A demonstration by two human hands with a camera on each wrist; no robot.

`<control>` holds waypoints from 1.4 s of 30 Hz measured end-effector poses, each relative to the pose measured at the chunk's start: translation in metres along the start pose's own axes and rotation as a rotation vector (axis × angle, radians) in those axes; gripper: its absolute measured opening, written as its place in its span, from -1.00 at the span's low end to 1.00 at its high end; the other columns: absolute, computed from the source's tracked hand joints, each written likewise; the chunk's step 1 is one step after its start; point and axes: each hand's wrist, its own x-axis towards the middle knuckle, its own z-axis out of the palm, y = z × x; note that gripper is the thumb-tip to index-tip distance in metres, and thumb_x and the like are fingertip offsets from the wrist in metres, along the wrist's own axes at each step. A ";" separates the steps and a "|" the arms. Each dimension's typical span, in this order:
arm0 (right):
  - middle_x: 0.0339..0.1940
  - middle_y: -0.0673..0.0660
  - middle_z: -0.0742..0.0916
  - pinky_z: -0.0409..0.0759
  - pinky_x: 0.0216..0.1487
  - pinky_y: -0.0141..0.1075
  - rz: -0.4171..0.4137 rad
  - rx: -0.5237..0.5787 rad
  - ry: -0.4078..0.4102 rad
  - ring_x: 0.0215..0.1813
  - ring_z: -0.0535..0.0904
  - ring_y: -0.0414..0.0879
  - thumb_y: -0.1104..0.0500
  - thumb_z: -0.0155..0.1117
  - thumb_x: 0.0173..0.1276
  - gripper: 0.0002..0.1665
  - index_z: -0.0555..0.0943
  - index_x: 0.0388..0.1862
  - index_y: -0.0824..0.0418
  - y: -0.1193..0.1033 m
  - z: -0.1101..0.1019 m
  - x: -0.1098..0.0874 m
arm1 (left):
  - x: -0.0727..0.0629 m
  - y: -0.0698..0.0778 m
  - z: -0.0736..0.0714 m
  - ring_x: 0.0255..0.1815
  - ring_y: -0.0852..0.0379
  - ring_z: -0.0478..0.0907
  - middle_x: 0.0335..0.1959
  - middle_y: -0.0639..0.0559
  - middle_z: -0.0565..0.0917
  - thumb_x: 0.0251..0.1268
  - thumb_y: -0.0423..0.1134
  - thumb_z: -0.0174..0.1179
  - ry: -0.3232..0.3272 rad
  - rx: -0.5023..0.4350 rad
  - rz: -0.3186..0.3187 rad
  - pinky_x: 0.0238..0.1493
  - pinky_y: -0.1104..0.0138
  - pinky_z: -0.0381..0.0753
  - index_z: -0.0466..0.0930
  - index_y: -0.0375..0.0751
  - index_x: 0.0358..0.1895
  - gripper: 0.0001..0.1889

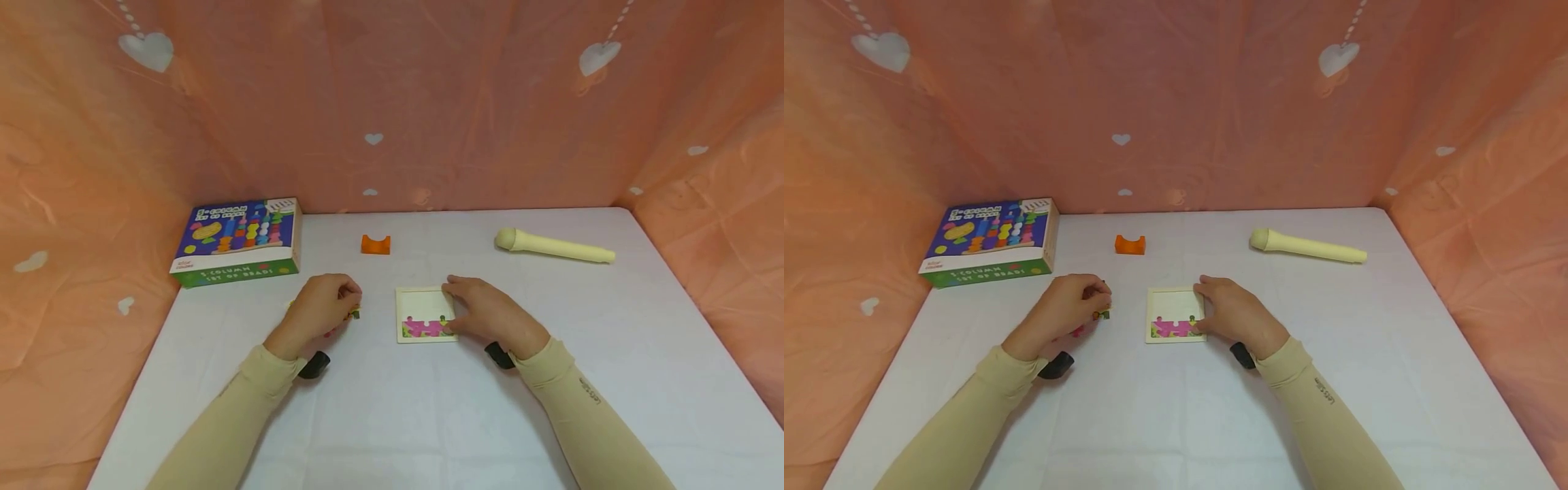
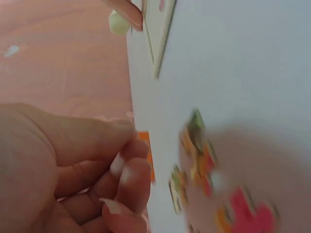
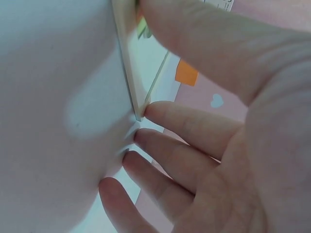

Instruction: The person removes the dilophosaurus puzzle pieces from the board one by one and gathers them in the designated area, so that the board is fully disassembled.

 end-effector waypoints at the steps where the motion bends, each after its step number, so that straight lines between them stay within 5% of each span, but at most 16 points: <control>1: 0.71 0.29 0.41 0.32 0.66 0.20 0.002 -0.004 0.000 0.72 0.31 0.29 0.11 0.63 0.31 -0.10 0.49 0.57 0.31 0.000 0.000 0.000 | 0.002 0.004 0.002 -0.48 0.12 0.60 -0.30 0.00 0.76 0.55 -0.22 0.31 -0.005 0.009 0.015 -0.35 0.29 0.62 0.79 -0.16 -0.04 -0.87; 4: 0.71 0.30 0.41 0.33 0.65 0.20 0.000 -0.010 0.005 0.71 0.31 0.30 0.12 0.63 0.31 -0.12 0.51 0.56 0.29 -0.001 -0.001 -0.001 | 0.007 0.018 0.011 -0.24 0.08 0.60 -0.28 0.06 0.76 0.54 -0.22 0.32 -0.026 0.033 0.065 -0.13 0.25 0.63 0.81 -0.12 -0.08 -0.89; 10: 0.65 0.29 0.50 0.38 0.63 0.18 -0.097 -0.013 0.020 0.71 0.33 0.27 0.23 0.58 0.34 -0.33 0.67 0.44 0.12 -0.006 0.001 -0.002 | 0.016 0.040 0.031 -0.17 0.10 0.60 -0.23 0.10 0.75 0.47 -0.22 0.38 -0.177 0.049 0.146 0.02 0.22 0.65 0.81 -0.13 -0.06 -0.88; 17: 0.50 0.31 0.65 0.47 0.58 0.14 -0.331 -0.073 0.073 0.62 0.47 0.28 0.36 0.57 0.33 -0.60 0.88 0.06 -0.02 -0.011 0.005 -0.003 | 0.020 0.040 0.042 -0.19 0.16 0.58 -0.24 0.11 0.72 0.36 -0.20 0.51 -0.247 0.103 0.224 -0.01 0.24 0.64 0.83 -0.14 -0.08 -0.84; 22: 0.47 0.33 0.67 0.52 0.54 0.09 -0.368 -0.107 0.070 0.56 0.53 0.26 0.26 0.63 0.30 -0.67 0.90 0.02 -0.02 -0.010 0.005 -0.003 | 0.022 0.039 0.046 -0.17 0.17 0.57 -0.23 0.11 0.71 0.30 -0.17 0.56 -0.259 0.098 0.254 0.02 0.25 0.62 0.84 -0.11 -0.09 -0.81; 42: 0.43 0.38 0.68 0.56 0.50 0.11 -0.406 -0.104 0.071 0.52 0.57 0.28 0.31 0.61 0.30 -0.67 0.90 0.02 0.04 -0.006 0.006 -0.003 | 0.022 0.043 0.047 -0.17 0.12 0.54 -0.20 0.05 0.69 0.26 -0.22 0.59 -0.306 0.053 0.187 0.01 0.26 0.60 0.81 -0.12 -0.08 -0.78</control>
